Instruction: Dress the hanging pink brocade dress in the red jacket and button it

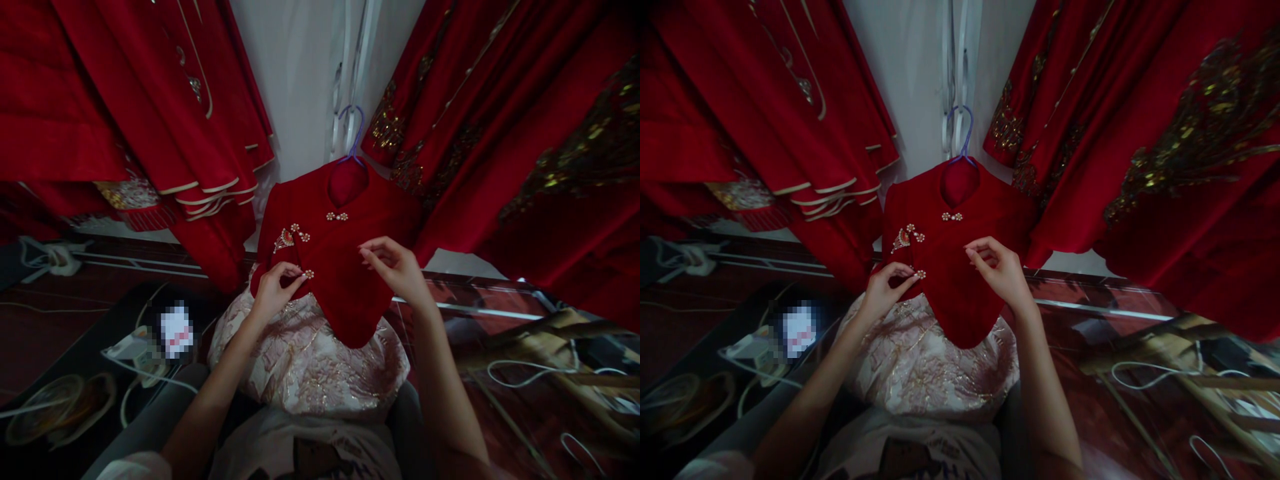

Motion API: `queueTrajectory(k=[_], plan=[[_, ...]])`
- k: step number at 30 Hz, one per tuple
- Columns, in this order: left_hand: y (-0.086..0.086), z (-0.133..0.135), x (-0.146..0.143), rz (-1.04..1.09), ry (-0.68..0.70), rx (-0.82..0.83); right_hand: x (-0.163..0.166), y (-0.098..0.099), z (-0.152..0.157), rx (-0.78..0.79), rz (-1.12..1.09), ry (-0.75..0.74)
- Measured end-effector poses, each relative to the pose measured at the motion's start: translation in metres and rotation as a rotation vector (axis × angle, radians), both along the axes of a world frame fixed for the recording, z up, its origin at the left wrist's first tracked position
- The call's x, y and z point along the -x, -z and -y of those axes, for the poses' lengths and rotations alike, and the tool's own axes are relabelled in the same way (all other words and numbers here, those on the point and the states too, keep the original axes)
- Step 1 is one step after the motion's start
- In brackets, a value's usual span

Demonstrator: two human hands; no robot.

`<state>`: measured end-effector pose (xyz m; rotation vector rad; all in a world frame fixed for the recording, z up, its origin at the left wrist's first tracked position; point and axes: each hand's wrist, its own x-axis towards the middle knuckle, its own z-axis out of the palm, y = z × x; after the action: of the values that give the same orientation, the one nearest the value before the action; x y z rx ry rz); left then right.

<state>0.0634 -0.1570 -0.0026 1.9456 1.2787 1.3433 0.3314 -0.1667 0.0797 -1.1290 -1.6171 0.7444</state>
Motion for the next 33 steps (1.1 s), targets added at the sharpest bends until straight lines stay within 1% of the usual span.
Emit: queueTrajectory(k=[4,6,8,12,14,17,19,24,27,29,33], plan=[[0.000,0.002,-0.002,-0.006,0.021,0.001,-0.002,0.001,-0.001,0.002,0.012,0.002],[-0.007,-0.001,-0.001,-0.057,0.052,-0.002,-0.003,0.001,-0.002,0.002,0.004,0.001],[-0.018,-0.009,0.002,-0.138,0.054,-0.040,-0.005,0.000,-0.002,0.004,-0.006,-0.001],[-0.047,-0.041,0.014,-0.369,-0.030,-0.225,-0.007,0.000,-0.001,0.011,-0.009,-0.005],[-0.058,-0.060,0.018,-0.521,-0.043,-0.307,-0.008,-0.001,-0.001,0.006,-0.008,-0.002],[-0.068,-0.083,0.021,-0.723,0.003,-0.372,-0.009,-0.001,0.000,0.008,0.003,-0.002],[-0.072,-0.094,0.021,-0.792,0.068,-0.393,-0.009,-0.002,0.000,0.015,0.008,-0.003],[-0.084,-0.111,0.023,-0.802,0.277,-0.365,-0.013,-0.003,0.000,0.013,0.010,0.007],[-0.092,-0.119,0.020,-0.831,0.362,-0.358,-0.014,-0.004,0.001,0.015,0.013,0.010],[-0.097,-0.123,0.012,-0.856,0.377,-0.381,-0.015,-0.004,0.001,0.016,0.016,0.009],[-0.106,-0.126,-0.014,-0.809,0.301,-0.428,-0.016,-0.005,0.001,0.029,0.024,0.004]])
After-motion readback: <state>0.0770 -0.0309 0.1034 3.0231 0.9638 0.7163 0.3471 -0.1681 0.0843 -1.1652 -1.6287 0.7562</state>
